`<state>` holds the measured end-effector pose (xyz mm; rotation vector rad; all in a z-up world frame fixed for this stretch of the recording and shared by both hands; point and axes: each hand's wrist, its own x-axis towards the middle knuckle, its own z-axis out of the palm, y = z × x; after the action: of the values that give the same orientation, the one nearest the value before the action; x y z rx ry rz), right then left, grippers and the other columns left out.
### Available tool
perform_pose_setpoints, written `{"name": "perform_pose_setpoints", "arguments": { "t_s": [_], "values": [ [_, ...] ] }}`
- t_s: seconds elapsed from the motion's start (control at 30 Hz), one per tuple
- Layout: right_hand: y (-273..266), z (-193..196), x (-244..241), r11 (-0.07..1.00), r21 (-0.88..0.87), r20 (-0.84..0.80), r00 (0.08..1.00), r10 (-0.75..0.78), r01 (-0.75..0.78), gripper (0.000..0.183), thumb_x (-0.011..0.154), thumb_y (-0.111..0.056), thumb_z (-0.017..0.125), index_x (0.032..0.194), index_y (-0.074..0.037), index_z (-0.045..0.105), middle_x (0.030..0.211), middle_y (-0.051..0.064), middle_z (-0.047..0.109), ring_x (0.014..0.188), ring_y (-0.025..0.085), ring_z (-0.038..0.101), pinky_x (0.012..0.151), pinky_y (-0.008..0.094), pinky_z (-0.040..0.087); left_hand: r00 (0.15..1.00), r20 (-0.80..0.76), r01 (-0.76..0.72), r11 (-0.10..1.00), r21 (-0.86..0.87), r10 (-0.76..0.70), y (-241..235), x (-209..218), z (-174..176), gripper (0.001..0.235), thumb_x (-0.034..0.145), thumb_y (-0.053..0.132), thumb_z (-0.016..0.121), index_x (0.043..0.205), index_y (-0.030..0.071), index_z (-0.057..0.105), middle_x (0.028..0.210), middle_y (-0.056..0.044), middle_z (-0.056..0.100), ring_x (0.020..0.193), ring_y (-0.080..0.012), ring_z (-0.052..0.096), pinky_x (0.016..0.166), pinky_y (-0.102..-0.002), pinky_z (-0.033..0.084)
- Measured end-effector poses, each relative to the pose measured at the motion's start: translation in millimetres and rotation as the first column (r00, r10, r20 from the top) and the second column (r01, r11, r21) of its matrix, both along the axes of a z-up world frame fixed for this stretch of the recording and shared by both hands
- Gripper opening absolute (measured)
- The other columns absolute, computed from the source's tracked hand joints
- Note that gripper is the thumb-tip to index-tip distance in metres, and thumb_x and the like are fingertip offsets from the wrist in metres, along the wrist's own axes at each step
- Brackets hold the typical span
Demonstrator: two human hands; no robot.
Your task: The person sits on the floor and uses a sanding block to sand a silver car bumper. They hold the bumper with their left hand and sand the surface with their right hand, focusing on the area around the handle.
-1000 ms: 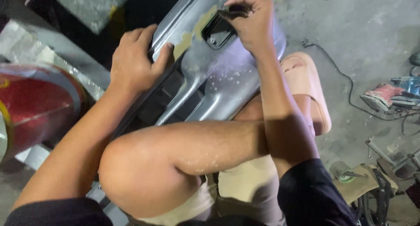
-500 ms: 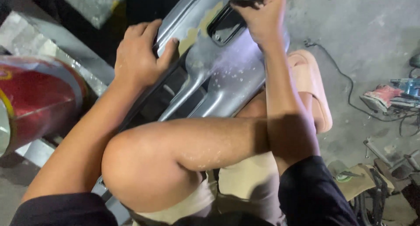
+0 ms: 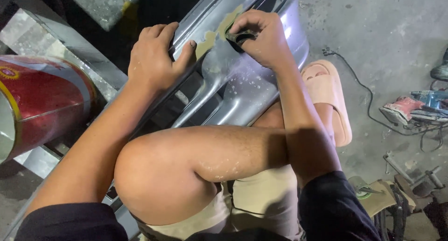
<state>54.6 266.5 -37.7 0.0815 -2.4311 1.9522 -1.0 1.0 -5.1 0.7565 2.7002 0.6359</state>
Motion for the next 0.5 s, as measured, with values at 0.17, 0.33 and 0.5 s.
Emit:
{"name": "perform_pose_setpoints", "arguments": {
  "t_s": [0.17,0.33,0.5],
  "values": [
    [6.2,4.8,1.4,0.996,0.001,0.085,0.992,0.090,-0.091,0.025,0.078,0.015,0.061,0.087,-0.004,0.074,0.090,0.009,0.072,0.087,0.017,0.070,0.079,0.026,0.061,1.000,-0.003,-0.003,1.000,0.011,0.003,-1.3,-0.6,-2.3,0.060,0.104,0.048,0.052,0.137,0.000,0.064,0.128,-0.021,0.066,0.121,-0.0410,0.055,0.089,-0.055,0.047],
    [14.7,9.0,11.9,0.988,0.080,0.089,0.988,0.127,-0.134,0.036,0.065,0.016,0.050,0.085,-0.004,0.073,0.092,0.009,0.068,0.086,0.018,0.067,0.074,0.025,0.055,1.000,0.014,-0.006,1.000,0.004,0.006,-2.9,-2.1,-5.9,0.062,0.103,0.049,0.052,0.138,-0.001,0.063,0.130,-0.022,0.065,0.123,-0.0412,0.054,0.091,-0.055,0.046],
    [-1.0,40.8,26.5,0.953,0.193,0.063,0.966,-0.251,0.235,0.018,0.095,-0.002,0.071,0.101,-0.018,0.065,0.115,0.005,0.077,0.115,0.020,0.075,0.097,0.038,0.063,1.000,0.009,-0.009,1.000,0.030,0.009,-5.2,-2.3,-9.5,0.063,0.102,0.051,0.053,0.138,0.000,0.064,0.128,-0.023,0.065,0.122,-0.0410,0.054,0.091,-0.055,0.047]
  ]
}}
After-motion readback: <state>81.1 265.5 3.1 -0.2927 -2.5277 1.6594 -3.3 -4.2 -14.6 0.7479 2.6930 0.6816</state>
